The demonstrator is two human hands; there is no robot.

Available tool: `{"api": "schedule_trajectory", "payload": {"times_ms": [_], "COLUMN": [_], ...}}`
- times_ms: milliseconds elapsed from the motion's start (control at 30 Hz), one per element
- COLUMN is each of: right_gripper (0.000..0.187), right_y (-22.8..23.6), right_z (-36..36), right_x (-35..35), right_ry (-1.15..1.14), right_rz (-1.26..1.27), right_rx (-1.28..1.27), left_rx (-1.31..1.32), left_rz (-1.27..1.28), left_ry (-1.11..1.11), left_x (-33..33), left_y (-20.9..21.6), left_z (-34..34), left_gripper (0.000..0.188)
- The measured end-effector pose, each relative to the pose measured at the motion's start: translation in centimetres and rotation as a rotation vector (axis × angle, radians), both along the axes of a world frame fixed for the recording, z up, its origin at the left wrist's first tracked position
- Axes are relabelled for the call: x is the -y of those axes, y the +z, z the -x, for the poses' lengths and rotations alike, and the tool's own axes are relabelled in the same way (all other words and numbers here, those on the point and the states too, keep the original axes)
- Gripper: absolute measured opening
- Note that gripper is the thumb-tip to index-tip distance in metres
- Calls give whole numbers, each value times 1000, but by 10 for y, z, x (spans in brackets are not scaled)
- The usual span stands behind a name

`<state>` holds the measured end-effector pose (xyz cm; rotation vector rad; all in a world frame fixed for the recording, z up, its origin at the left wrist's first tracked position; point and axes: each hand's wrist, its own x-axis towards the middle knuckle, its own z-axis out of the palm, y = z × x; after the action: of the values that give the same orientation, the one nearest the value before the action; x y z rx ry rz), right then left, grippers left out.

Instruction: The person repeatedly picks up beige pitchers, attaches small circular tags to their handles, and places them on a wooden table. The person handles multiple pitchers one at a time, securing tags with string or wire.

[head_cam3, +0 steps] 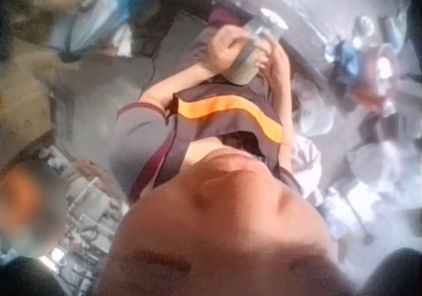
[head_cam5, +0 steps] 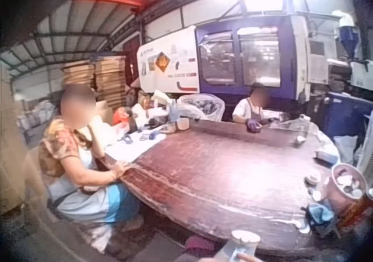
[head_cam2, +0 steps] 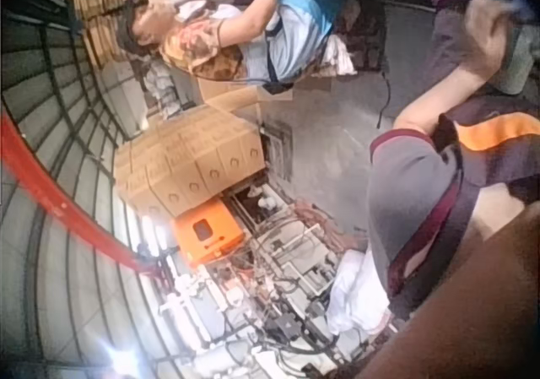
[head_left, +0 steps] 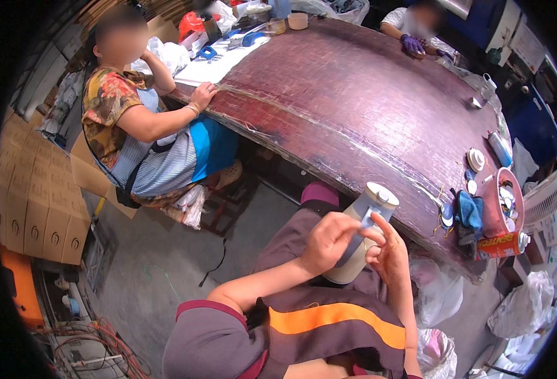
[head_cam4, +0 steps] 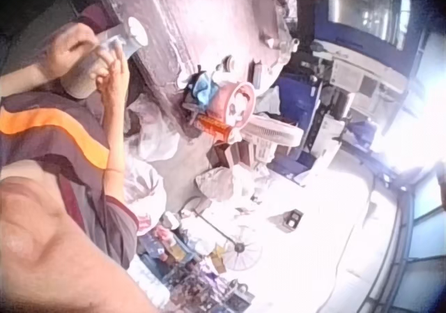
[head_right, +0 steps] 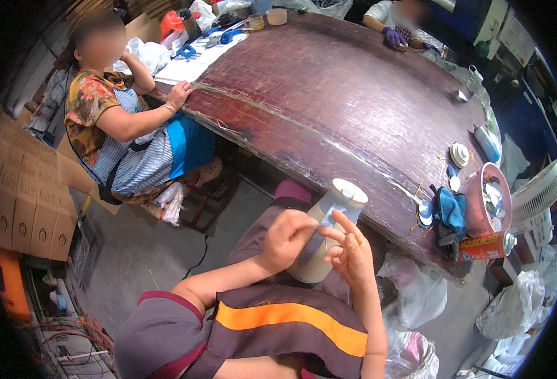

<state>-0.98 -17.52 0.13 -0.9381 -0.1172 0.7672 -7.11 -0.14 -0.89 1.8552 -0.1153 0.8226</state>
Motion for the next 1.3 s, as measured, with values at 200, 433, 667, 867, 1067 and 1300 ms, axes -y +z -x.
{"api": "schedule_trajectory", "payload": {"times_ms": [200,433,667,867,1067,1300], "right_gripper": [51,41,17,10,10,12], "right_y": [5,16,20,-15,-15,-14], "right_z": [8,21,17,0,9,-20], "right_x": [-5,-13,-11,-13,-25,-26], "right_ry": [101,31,-313,-293,-364,-511], "right_rz": [180,300,377,-187,276,555], "right_rx": [200,365,293,-77,287,565], "left_rx": [27,-345,-573,-422,-338,-446], "left_rz": [-306,-31,679,364,210,179], "left_ry": [-147,-323,-536,-277,-114,-128], "left_x": [-5,6,-15,6,5,4], "left_y": [16,47,34,2,4,12], "left_z": [3,22,6,-36,-58,-55], "left_gripper": [19,19,12,15,14,21]}}
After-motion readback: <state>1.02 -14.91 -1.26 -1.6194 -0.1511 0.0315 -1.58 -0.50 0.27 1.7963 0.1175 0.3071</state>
